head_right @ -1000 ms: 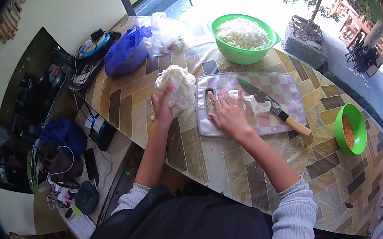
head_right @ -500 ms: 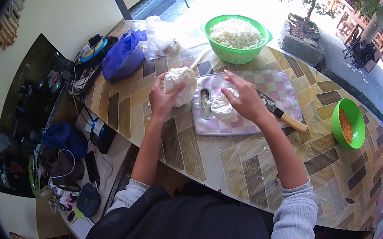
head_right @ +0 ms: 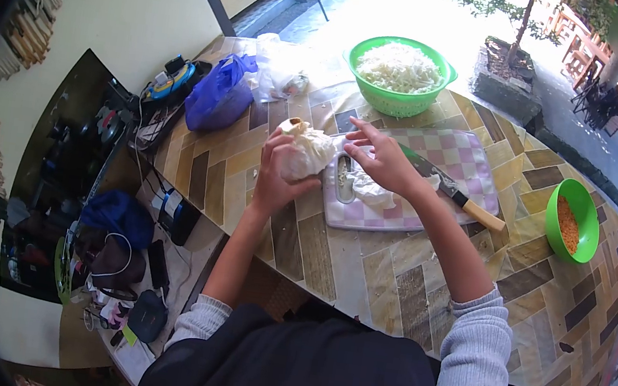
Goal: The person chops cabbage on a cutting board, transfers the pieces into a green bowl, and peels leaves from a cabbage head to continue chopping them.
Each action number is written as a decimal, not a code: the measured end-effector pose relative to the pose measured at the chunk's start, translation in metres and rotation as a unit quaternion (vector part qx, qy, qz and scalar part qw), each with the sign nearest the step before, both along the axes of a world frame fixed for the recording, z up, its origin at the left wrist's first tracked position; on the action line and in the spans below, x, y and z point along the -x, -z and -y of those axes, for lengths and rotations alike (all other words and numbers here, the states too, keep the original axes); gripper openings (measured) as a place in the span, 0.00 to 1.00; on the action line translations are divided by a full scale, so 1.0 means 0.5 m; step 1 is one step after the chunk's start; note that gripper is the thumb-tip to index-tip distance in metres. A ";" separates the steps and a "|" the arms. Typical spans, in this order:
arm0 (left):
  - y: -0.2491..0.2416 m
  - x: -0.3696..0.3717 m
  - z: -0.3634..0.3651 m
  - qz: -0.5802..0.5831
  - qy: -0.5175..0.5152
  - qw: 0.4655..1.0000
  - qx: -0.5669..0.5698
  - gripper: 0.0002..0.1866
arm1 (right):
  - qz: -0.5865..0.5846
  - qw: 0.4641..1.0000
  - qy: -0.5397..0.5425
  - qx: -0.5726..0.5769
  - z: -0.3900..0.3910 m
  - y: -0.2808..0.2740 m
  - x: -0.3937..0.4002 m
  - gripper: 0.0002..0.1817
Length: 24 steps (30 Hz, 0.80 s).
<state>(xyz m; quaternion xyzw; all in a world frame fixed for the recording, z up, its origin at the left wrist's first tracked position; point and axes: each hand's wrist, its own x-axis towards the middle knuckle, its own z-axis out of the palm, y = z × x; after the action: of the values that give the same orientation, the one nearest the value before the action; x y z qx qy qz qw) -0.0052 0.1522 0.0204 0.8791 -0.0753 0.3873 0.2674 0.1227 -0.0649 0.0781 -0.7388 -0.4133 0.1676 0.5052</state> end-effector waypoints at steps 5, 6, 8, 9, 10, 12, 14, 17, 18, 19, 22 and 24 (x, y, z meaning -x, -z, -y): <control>0.040 0.032 0.012 0.036 -0.018 0.998 0.044 0.38 | -0.016 0.999 -0.036 -0.003 -0.048 0.031 -0.019 0.33; 0.046 0.031 0.016 0.045 -0.023 0.998 0.040 0.39 | -0.007 0.999 -0.030 0.014 -0.058 0.027 -0.020 0.33; 0.046 0.032 0.025 0.063 -0.047 0.996 0.043 0.42 | 0.012 0.999 -0.015 0.049 -0.071 0.018 -0.022 0.32; 0.040 0.035 0.031 0.073 -0.066 0.994 0.049 0.44 | -0.002 0.999 -0.008 0.049 -0.076 0.019 -0.028 0.38; 0.036 0.037 0.034 0.081 -0.084 0.992 0.056 0.45 | 0.007 0.997 -0.005 0.080 -0.080 0.012 -0.031 0.39; 0.032 0.030 0.026 0.083 -0.093 0.989 0.083 0.50 | 0.023 0.990 0.003 0.142 -0.084 -0.005 -0.036 0.43; 0.042 0.022 0.020 0.033 -0.069 0.985 0.157 0.54 | 0.076 0.976 -0.005 0.203 -0.092 -0.003 -0.042 0.45; 0.071 0.014 0.012 -0.084 -0.033 0.967 0.237 0.57 | 0.160 0.954 -0.015 0.251 -0.113 0.015 -0.035 0.47; 0.070 0.015 0.011 -0.099 -0.054 0.973 0.200 0.57 | 0.189 0.947 -0.018 0.259 -0.122 0.028 -0.028 0.48; 0.068 0.018 0.008 -0.113 -0.076 0.978 0.161 0.57 | 0.261 0.941 -0.012 0.217 -0.134 0.061 -0.023 0.45; 0.062 0.019 0.010 -0.114 -0.080 0.979 0.150 0.55 | 0.282 0.925 -0.016 0.252 -0.143 -0.016 0.028 0.46; 0.064 0.017 0.008 -0.112 -0.076 0.978 0.156 0.55 | 0.296 0.927 -0.012 0.231 -0.138 -0.025 0.037 0.46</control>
<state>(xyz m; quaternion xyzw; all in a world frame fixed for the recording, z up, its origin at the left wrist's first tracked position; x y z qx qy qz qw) -0.0139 0.1485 -0.0114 0.8677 0.0839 0.3122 0.3775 0.1045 0.0043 0.0908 -0.8461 -0.5026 0.0387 0.1731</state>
